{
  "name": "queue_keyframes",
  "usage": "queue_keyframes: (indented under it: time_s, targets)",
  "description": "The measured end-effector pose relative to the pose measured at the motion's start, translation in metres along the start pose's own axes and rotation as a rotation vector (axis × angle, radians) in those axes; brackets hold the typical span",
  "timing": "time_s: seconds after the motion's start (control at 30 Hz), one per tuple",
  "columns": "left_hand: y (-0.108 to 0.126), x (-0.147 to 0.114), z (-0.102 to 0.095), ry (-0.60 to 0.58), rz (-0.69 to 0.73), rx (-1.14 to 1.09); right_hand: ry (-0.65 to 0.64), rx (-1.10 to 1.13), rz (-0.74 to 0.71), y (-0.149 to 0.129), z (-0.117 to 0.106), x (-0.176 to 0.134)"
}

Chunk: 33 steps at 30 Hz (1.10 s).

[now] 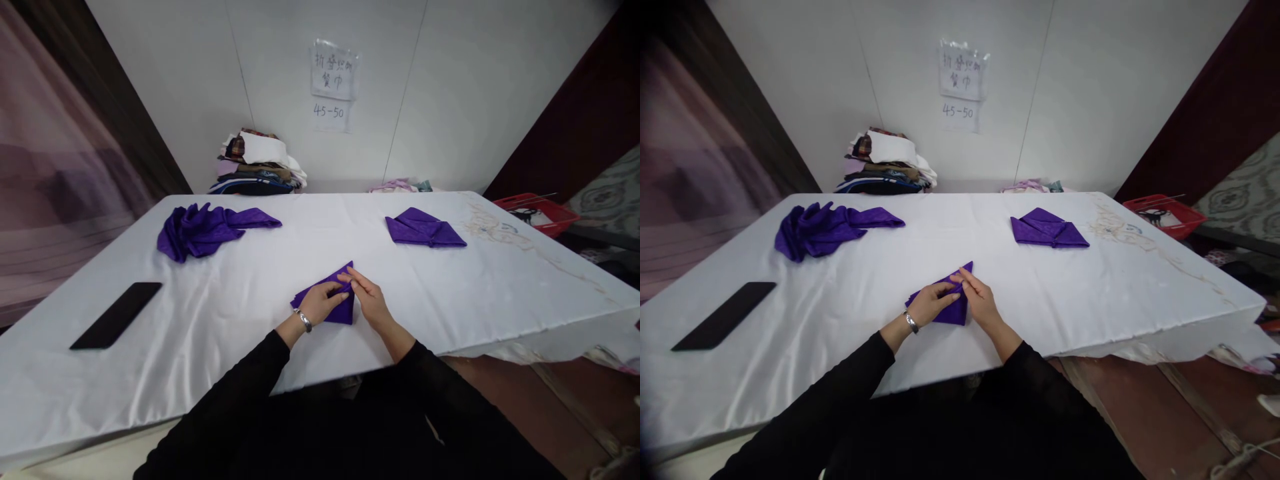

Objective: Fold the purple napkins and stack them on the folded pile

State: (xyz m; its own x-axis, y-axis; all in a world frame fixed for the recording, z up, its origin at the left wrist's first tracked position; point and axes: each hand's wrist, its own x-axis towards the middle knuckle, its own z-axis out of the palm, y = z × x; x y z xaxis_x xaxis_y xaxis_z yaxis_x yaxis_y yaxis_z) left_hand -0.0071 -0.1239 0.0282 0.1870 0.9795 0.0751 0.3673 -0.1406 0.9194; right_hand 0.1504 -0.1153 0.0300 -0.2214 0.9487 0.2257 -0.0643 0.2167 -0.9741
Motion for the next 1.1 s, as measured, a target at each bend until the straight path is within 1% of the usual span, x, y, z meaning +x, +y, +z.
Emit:
queue_keyframes:
  time_s: [0.13, 0.23, 0.3, 0.4, 0.47, 0.57, 0.7, 0.77, 0.87, 1.0, 1.1]
  targets:
    - [-0.001, 0.005, 0.005, 0.073, -0.040, -0.042, 0.023, 0.048, 0.079, 0.006, 0.000, 0.001]
    - [0.000, 0.006, 0.007, 0.088, -0.049, -0.064, 0.067, 0.124, 0.159, 0.015, 0.000, -0.002]
    - [0.000, 0.006, 0.007, 0.099, -0.048, -0.056, 0.104, 0.153, 0.181, 0.021, -0.002, -0.006]
    - [-0.001, 0.006, 0.006, 0.114, -0.025, -0.036, 0.150, 0.098, 0.186, 0.026, -0.005, -0.011]
    - [0.000, 0.006, 0.006, 0.121, -0.011, -0.006, 0.143, 0.017, 0.175, 0.025, -0.007, -0.013]
    - [0.002, 0.006, 0.007, 0.123, 0.009, 0.052, 0.091, -0.061, 0.128, 0.020, -0.008, -0.011]
    - [0.005, 0.005, 0.006, 0.108, 0.025, 0.094, 0.059, -0.033, 0.125, 0.015, -0.004, -0.002]
    - [0.003, 0.004, 0.002, 0.100, 0.018, 0.120, 0.043, 0.014, 0.154, 0.016, -0.003, 0.003]
    - [-0.007, -0.002, -0.008, 0.082, -0.016, 0.179, 0.031, 0.053, 0.201, 0.019, -0.006, 0.012]
    - [-0.025, -0.012, -0.025, 0.077, -0.085, 0.283, 0.069, 0.029, 0.230, 0.024, -0.012, 0.027]
    - [-0.036, -0.021, -0.036, 0.100, -0.126, 0.300, 0.085, 0.019, 0.242, 0.031, -0.015, 0.041]
